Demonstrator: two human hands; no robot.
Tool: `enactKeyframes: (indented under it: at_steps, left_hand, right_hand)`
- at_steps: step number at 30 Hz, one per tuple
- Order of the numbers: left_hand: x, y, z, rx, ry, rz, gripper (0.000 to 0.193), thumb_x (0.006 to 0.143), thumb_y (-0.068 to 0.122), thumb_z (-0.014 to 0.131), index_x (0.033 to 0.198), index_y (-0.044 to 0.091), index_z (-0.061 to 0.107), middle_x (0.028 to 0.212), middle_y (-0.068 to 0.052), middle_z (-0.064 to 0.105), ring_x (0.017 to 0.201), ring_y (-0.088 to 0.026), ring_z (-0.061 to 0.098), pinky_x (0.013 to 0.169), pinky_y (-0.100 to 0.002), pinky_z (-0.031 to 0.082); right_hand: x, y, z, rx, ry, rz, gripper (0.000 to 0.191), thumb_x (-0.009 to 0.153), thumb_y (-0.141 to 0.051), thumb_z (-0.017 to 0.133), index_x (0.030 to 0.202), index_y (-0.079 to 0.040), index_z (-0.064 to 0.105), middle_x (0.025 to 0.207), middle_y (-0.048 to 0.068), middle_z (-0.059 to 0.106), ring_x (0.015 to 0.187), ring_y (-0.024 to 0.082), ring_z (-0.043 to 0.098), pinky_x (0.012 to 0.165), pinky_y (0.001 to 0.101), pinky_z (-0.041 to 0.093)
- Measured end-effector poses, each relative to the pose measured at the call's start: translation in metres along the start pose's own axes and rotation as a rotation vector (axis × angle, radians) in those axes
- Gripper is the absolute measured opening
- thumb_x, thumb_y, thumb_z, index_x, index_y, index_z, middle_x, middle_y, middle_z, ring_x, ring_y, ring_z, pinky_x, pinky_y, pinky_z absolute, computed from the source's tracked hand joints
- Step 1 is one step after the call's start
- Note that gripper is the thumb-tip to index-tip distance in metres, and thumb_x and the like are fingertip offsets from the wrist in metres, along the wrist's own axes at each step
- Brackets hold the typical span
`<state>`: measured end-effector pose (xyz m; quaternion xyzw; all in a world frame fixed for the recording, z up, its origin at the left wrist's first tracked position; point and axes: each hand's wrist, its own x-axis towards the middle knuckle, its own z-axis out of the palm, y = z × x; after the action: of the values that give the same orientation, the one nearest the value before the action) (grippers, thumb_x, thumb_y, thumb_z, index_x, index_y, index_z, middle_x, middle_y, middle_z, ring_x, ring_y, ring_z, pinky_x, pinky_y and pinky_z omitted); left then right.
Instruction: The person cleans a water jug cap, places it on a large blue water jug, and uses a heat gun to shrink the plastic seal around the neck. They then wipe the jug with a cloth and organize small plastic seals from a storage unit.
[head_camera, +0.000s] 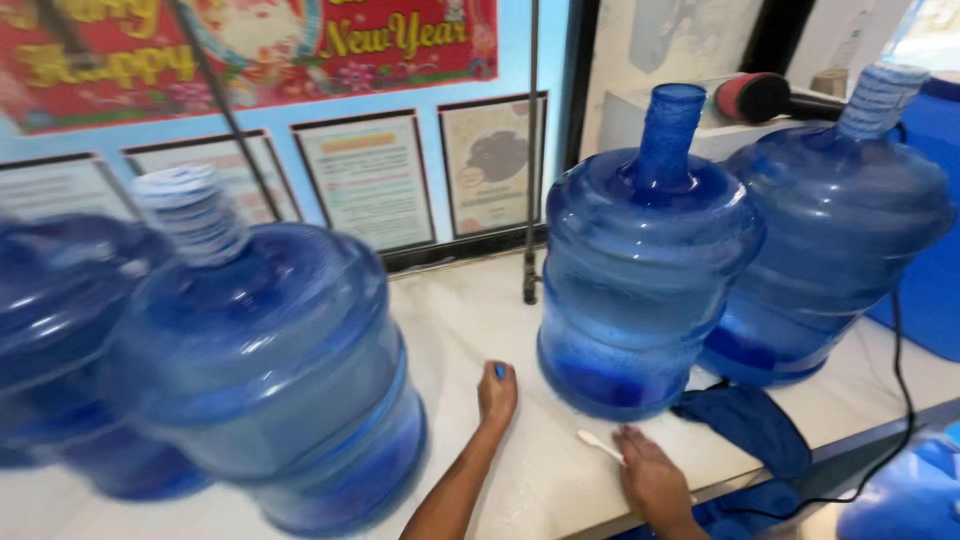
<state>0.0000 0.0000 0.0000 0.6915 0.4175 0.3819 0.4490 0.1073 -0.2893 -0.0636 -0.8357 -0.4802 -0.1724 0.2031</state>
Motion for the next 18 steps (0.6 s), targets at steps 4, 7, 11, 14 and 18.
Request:
enactKeyframes:
  at_steps: [4,7,11,14,18]
  left_hand:
    - [-0.076,-0.033,-0.09,-0.348,-0.294,-0.247,0.054,0.099,0.05,0.057,0.108,-0.002,0.069,0.085,-0.012,0.074,0.076,-0.022,0.068,0.07,-0.036,0.056]
    - [-0.134,-0.054,-0.201,-0.673,-0.251,-0.459,0.064,0.1,0.06,0.048,0.113,0.0,0.067,0.088,-0.012,0.074,0.076,-0.021,0.067,0.072,-0.034,0.056]
    - [-0.199,-0.054,-0.337,-1.109,0.026,-0.58,0.063,0.096,0.059,0.05,0.12,0.001,0.063,0.093,-0.015,0.069,0.089,-0.027,0.069,0.089,-0.045,0.06]
    - [-0.261,-0.06,-0.45,-1.244,0.227,-0.422,0.063,0.097,0.055,0.052,0.125,-0.001,0.059,0.104,-0.017,0.071,0.105,-0.032,0.069,0.103,-0.049,0.055]
    - [-0.349,-0.063,-0.58,-1.338,0.399,-0.23,0.064,0.097,0.053,0.055,0.125,-0.005,0.058,0.11,-0.022,0.073,0.107,-0.035,0.07,0.103,-0.047,0.054]
  right_hand:
    - [0.03,-0.045,-0.021,0.023,0.101,-0.262,0.039,0.081,-0.016,0.06,0.119,-0.009,0.063,0.128,0.018,0.066,0.123,0.036,0.058,0.105,0.0464,0.05]
    - [0.006,-0.15,-0.037,0.298,-0.44,0.013,0.028,0.098,-0.03,0.051,0.119,-0.014,0.056,0.099,0.019,0.073,0.098,0.038,0.068,0.086,0.05,0.053]
    - [-0.031,-0.31,-0.074,0.551,-0.726,-0.144,0.032,0.108,-0.038,0.044,0.13,-0.015,0.046,0.083,0.023,0.071,0.081,0.044,0.067,0.075,0.0553,0.048]
    - [-0.073,-0.418,-0.098,0.816,-0.588,-0.344,0.041,0.099,-0.028,0.051,0.14,-0.022,0.051,0.087,0.02,0.072,0.082,0.044,0.068,0.07,0.0535,0.049]
    - [-0.129,-0.548,-0.137,0.902,-0.617,-0.644,0.041,0.097,-0.024,0.056,0.138,-0.027,0.055,0.09,0.011,0.073,0.076,0.034,0.071,0.068,0.0469,0.055]
